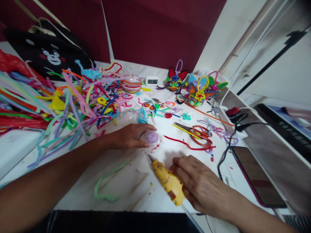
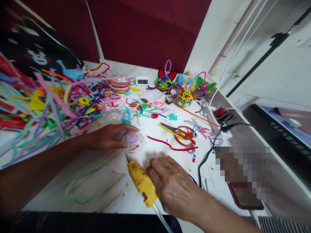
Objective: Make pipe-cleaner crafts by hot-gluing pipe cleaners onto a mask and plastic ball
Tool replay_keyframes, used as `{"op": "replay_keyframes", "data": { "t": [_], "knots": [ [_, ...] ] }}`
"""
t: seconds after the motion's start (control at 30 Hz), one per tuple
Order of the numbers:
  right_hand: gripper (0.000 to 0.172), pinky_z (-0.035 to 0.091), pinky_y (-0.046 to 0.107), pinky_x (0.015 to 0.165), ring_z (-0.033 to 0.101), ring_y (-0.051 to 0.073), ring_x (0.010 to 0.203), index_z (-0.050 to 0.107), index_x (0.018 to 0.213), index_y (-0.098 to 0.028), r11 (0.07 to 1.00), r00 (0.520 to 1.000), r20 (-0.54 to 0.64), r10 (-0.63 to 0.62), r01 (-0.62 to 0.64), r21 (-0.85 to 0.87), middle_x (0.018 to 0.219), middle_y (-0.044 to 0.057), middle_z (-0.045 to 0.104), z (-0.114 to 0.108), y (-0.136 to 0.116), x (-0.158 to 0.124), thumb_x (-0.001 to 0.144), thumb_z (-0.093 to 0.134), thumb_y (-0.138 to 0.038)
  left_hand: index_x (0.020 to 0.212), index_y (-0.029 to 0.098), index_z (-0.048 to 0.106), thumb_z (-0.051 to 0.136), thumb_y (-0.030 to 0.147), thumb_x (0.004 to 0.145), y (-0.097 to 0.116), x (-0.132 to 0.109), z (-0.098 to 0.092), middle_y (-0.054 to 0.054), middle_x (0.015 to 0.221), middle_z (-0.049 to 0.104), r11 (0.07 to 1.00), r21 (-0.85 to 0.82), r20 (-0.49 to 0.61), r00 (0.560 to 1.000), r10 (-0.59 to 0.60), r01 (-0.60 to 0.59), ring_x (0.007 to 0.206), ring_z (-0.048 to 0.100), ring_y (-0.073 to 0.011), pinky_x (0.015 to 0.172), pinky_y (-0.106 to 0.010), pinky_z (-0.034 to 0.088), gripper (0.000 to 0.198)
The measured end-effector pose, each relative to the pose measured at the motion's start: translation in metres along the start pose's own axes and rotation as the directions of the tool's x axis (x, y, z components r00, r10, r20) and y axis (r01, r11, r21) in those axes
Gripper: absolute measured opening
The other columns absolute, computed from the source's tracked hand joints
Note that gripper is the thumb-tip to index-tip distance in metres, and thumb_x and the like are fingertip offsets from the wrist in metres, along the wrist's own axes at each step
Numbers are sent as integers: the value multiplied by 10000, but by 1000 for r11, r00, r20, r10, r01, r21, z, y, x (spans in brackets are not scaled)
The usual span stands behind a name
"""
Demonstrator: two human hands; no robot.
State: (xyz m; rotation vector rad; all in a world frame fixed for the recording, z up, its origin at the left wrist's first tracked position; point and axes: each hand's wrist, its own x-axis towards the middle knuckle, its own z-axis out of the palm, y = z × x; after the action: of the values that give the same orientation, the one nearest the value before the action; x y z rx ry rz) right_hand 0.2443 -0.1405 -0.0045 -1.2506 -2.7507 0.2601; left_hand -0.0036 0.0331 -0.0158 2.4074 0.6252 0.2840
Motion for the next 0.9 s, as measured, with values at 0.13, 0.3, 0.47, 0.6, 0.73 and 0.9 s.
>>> {"op": "replay_keyframes", "data": {
  "t": [0.13,0.3,0.47,0.6,0.73,0.9],
  "knots": [
    [499,471,402,1014,542,268,1188,541,1219,-126,991,998,-29,58,-54,121,1231,165,577,-6,7,-10,727,478,-67,1289,211,504,599,436,842,-3,-3,2,-74,1298,601,998,-61,1,1000,-18,18,1175,577,-255,963,-320,442,509],
    [592,526,345,954,551,244,1205,447,1269,-182,972,988,-95,123,-101,212,1313,156,529,-7,13,-18,689,485,-72,1295,225,497,592,443,845,-6,-4,5,-65,1314,596,997,-83,-20,1000,-7,6,1179,577,-246,967,-313,437,509],
    [491,548,350,918,581,254,1166,423,1264,-183,973,982,-150,112,-78,219,1282,175,544,-4,14,-13,785,530,-164,1290,218,499,597,424,839,-4,-5,6,-74,1333,586,994,-108,-23,1000,-13,11,1202,564,-244,995,-334,428,506],
    [472,543,360,922,576,252,1164,437,1257,-184,973,982,-143,120,-87,215,1283,171,541,-3,15,-11,802,565,-201,1291,219,501,596,435,834,-6,-5,7,-69,1322,595,995,-101,-41,999,-11,6,1183,574,-238,998,-330,428,514],
    [465,524,386,944,566,255,1162,485,1242,-174,969,987,-69,144,-126,214,1272,163,543,-6,17,-16,786,576,-178,1276,216,522,595,455,833,-7,-6,9,-72,1300,607,997,-83,-69,998,-10,4,1143,595,-247,963,-329,448,509],
    [452,502,378,964,567,237,1114,555,1199,-157,951,994,31,105,-109,288,1166,137,586,-13,20,-17,749,580,-122,1282,215,528,597,442,830,-4,-8,10,-52,1149,679,997,-73,-100,995,-26,19,1007,646,-239,877,-321,479,511]
  ]
}}
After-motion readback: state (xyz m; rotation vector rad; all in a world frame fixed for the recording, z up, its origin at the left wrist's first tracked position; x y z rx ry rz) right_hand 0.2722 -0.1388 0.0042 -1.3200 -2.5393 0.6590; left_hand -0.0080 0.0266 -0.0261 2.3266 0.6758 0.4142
